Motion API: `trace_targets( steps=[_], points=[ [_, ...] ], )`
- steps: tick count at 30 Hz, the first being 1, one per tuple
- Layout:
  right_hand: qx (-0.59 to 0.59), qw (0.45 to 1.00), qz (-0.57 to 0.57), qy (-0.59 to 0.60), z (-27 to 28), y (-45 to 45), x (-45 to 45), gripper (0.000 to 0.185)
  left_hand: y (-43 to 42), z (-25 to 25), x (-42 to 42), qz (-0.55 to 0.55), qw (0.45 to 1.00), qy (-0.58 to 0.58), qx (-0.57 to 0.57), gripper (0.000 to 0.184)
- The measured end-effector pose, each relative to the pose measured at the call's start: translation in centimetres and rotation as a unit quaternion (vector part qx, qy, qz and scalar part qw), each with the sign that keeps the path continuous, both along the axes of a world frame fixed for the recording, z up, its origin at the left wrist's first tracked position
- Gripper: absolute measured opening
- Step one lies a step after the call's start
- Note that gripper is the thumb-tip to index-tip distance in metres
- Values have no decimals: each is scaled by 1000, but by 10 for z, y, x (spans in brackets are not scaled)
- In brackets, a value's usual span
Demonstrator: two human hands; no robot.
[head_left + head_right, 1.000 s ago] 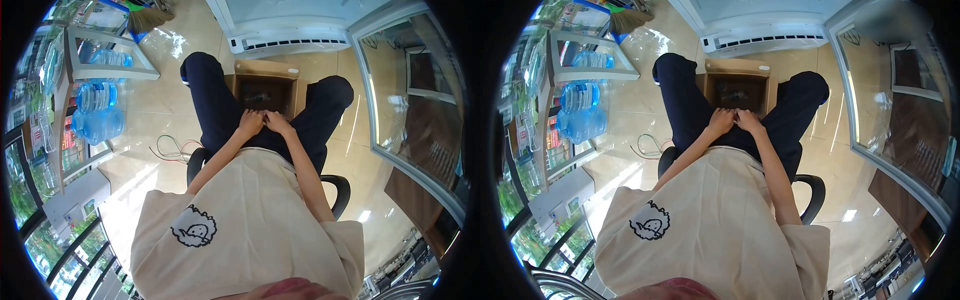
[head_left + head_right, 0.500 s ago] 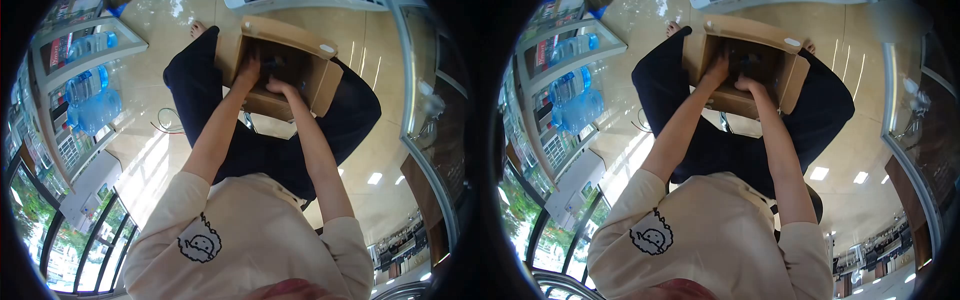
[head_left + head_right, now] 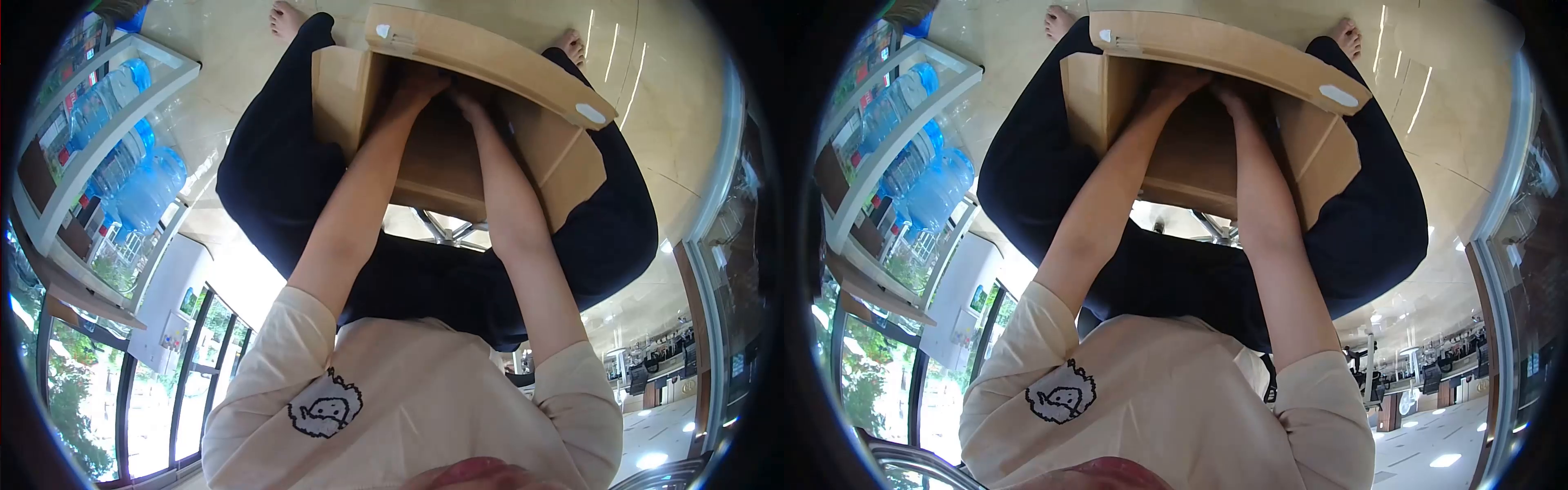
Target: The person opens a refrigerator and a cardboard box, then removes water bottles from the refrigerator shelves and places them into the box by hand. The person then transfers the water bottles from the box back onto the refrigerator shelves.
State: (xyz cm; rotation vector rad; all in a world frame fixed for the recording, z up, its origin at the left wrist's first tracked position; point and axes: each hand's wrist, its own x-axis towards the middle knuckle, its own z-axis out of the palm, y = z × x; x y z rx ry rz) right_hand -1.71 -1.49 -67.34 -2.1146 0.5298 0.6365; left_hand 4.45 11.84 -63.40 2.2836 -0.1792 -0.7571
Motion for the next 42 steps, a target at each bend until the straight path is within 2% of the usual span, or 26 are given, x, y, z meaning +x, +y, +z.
trace_targets(
  steps=[2,3,5,7,10,12,14,15,18,20,22,24,26,27,30,32,35,38,42],
  points=[
    [27,997,-67,1,-6,7,-2,61,-10,-5,-5,88,992,19,-84,64],
    [20,998,-63,0,-9,8,-3,61,-10,-4,-15,129,985,26,-115,63],
    [6,999,-51,-6,-12,5,-4,59,-8,-1,-14,132,985,31,-108,61],
    [3,998,-51,-33,-8,0,-3,58,-4,-1,8,48,998,22,-37,61],
    [42,986,-99,-127,7,-1,-8,56,16,18,6,78,994,41,-61,70],
    [30,982,-77,-170,34,1,-18,54,15,13,-3,58,998,23,-1,74],
    [-56,980,29,-190,75,-1,-24,44,24,14,-27,110,990,61,-66,79],
    [-61,980,41,-187,90,-3,-24,42,24,28,-33,153,980,114,-63,82],
    [-46,984,58,-164,127,-5,-19,38,23,53,-42,172,966,194,-1,85],
    [-2,991,40,-124,153,-8,-20,36,18,83,-34,122,966,217,68,87],
    [6,990,30,-139,178,-9,-19,35,7,118,-21,51,962,227,145,89],
    [-14,984,39,-174,199,-10,-11,35,3,120,-17,17,973,194,127,90],
    [-73,963,81,-246,201,-13,-2,34,-9,120,-20,86,981,140,104,92],
    [-67,966,71,-240,216,-15,5,32,-14,132,-17,100,983,131,80,93],
    [-41,932,51,-357,265,-25,25,29,-27,159,-9,138,988,51,39,87],
    [-9,919,41,-391,298,-34,31,29,-29,208,-3,134,990,12,-34,78],
    [-26,912,48,-406,331,-39,33,30,-37,241,-1,149,985,-9,-91,70],
    [-17,921,37,-388,337,-42,28,33,-43,249,-13,154,979,-9,-130,70],
    [0,929,29,-369,316,-40,25,34,-41,230,-17,164,985,41,-48,77]
  ],
)
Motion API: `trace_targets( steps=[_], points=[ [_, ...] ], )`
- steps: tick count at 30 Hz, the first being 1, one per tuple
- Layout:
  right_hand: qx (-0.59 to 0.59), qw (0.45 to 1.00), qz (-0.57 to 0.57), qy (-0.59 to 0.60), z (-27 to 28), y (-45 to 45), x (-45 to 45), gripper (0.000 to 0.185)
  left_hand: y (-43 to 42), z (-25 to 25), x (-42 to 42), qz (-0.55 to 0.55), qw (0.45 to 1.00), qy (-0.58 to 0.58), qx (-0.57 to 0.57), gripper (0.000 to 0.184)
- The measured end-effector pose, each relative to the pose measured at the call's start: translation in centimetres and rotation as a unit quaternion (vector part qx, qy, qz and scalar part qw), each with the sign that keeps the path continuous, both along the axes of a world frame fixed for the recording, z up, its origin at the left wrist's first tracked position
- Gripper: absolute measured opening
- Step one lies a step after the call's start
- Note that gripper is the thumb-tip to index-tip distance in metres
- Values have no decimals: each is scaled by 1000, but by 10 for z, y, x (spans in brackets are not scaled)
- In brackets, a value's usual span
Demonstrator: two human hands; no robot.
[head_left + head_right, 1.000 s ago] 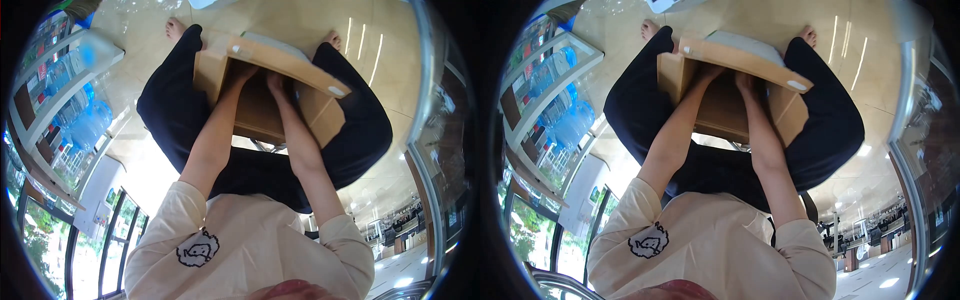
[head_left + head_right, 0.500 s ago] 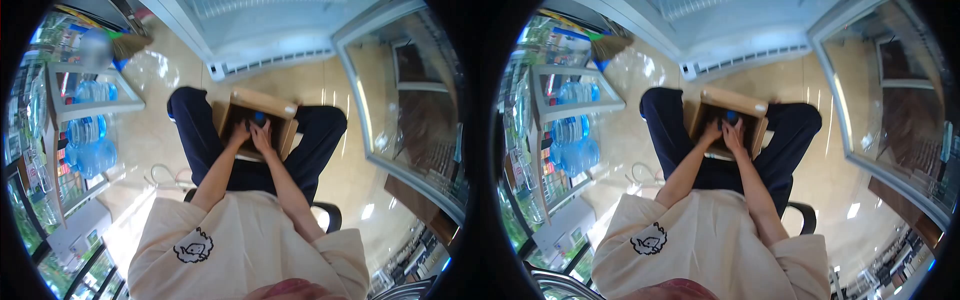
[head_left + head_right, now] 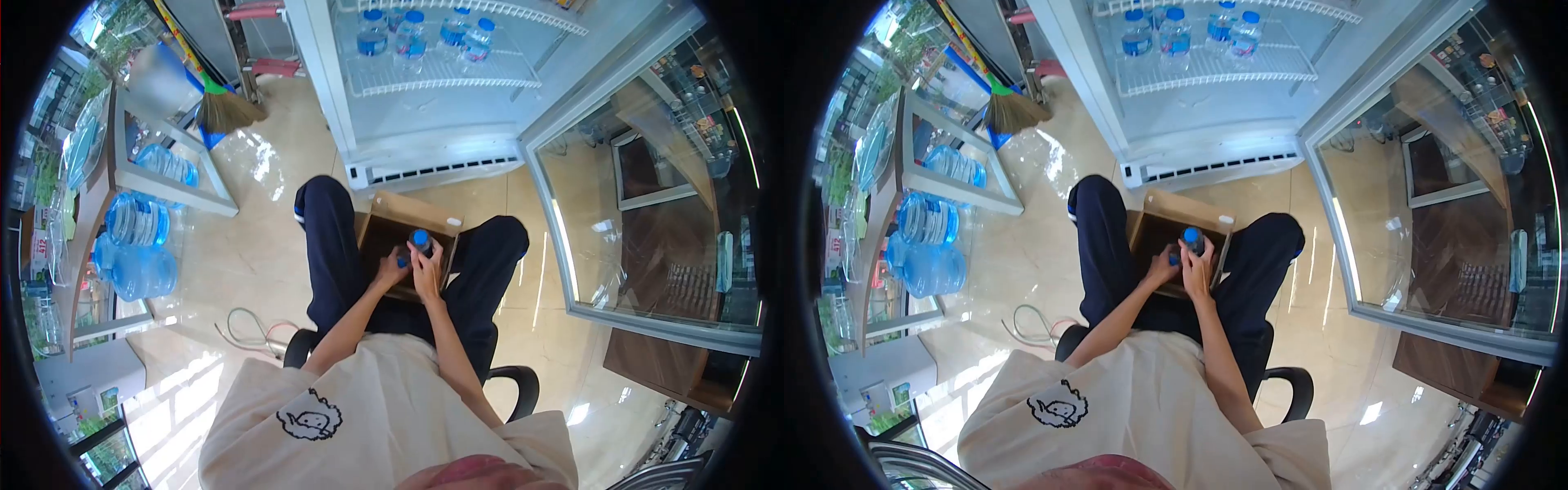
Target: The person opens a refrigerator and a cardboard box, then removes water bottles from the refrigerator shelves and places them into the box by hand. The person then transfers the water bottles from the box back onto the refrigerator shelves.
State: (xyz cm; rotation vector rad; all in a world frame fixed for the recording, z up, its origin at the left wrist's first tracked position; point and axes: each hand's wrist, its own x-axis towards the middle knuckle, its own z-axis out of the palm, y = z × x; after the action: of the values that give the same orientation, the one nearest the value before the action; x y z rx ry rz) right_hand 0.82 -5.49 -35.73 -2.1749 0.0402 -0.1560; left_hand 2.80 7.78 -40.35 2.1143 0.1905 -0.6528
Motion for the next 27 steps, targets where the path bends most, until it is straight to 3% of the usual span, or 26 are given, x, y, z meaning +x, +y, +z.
trace_targets(
  steps=[4,6,10,13,16,20,21,24,25,27],
  points=[
    [-15,999,42,28,25,5,-3,36,3,-61,2,-6,999,22,43,85],
    [-53,996,71,33,36,4,-7,37,1,-51,2,24,998,43,40,85],
    [38,998,58,4,58,4,-13,41,-3,-54,6,21,998,22,58,81],
    [59,997,45,-24,97,1,-17,45,-7,-6,11,105,989,94,-36,75],
    [100,994,40,-15,123,-7,-15,55,-10,4,10,104,989,10,-102,69],
    [132,991,23,-24,152,-16,-11,61,-7,71,11,90,968,-37,-232,63],
    [162,986,14,-36,158,-17,-11,48,-7,81,12,87,961,-34,-260,62],
    [82,995,26,-55,171,-19,-12,30,-8,125,14,49,959,-102,-261,64],
    [39,994,30,-100,172,-17,-11,28,-10,121,16,37,955,-171,-240,67],
    [37,984,39,-169,154,-19,-7,21,-16,113,15,50,950,-149,-270,69]
  ],
)
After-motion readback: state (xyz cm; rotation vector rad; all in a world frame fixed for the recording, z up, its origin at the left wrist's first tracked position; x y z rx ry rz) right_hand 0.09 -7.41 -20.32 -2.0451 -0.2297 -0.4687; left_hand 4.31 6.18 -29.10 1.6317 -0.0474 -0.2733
